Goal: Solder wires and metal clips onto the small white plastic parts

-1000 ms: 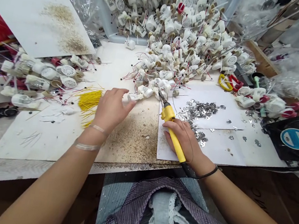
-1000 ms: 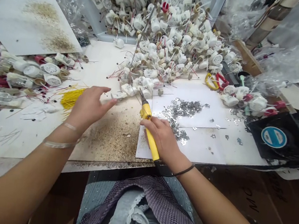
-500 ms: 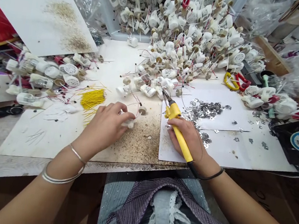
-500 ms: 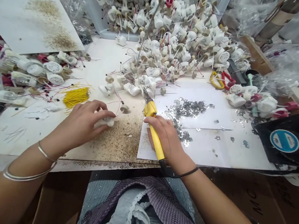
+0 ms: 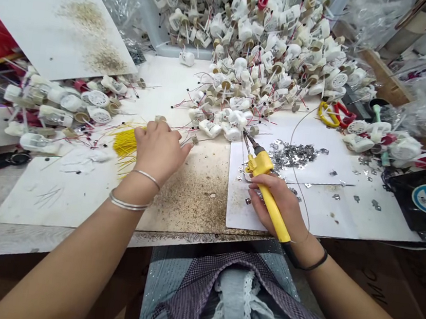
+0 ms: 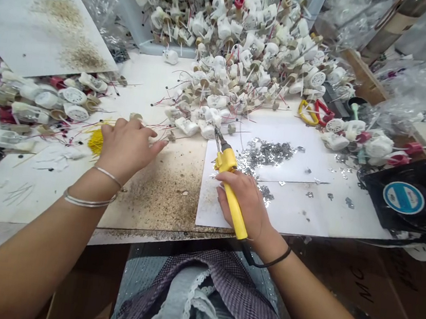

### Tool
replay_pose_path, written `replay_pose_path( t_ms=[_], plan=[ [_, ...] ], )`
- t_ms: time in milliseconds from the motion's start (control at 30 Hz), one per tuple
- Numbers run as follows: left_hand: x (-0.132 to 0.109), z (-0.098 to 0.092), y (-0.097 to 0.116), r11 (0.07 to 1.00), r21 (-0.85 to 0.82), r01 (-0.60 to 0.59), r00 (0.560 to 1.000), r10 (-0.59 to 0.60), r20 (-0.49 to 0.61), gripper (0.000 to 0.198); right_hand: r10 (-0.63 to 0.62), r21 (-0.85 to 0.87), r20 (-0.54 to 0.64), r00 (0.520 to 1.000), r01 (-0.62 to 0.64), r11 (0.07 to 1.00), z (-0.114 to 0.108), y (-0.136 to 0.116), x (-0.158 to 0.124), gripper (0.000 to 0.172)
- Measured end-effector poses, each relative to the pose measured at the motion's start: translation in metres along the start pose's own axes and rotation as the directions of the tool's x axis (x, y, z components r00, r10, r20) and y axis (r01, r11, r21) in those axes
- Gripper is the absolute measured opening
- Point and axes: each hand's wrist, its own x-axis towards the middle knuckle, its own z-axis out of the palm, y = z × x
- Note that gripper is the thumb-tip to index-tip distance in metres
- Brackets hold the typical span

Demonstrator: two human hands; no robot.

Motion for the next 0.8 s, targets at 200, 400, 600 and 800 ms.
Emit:
replay_pose_path(
  t_ms=[200,400,600,800],
  plan=[
    [-0.009,0.003,0.013,0.961,-0.178,-0.210,0.978,0.209,-0.026,0.020,0.013,0.020,-0.008,1.000,-0.012,1.000,-0.001,0.001,0.003,0.029],
    [-0.059,-0.010,0.010,0.805,-0.265,-0.530,0.845,0.527,-0.089,0.011,-0.049,0.006,0.057,0.997,0.049,0.999,0.004,0.002,0.012,0.030],
    [-0.072,-0.009,0.007,0.940,-0.144,-0.310,0.943,0.285,-0.174,0.013,-0.131,-0.061,0.220,0.967,0.147,0.987,0.017,0.008,0.016,0.040],
    [-0.073,-0.005,0.026,0.945,-0.210,-0.251,0.961,0.217,-0.171,0.014,-0.091,0.014,0.164,0.982,0.090,0.996,0.008,-0.001,0.008,0.034]
  ],
)
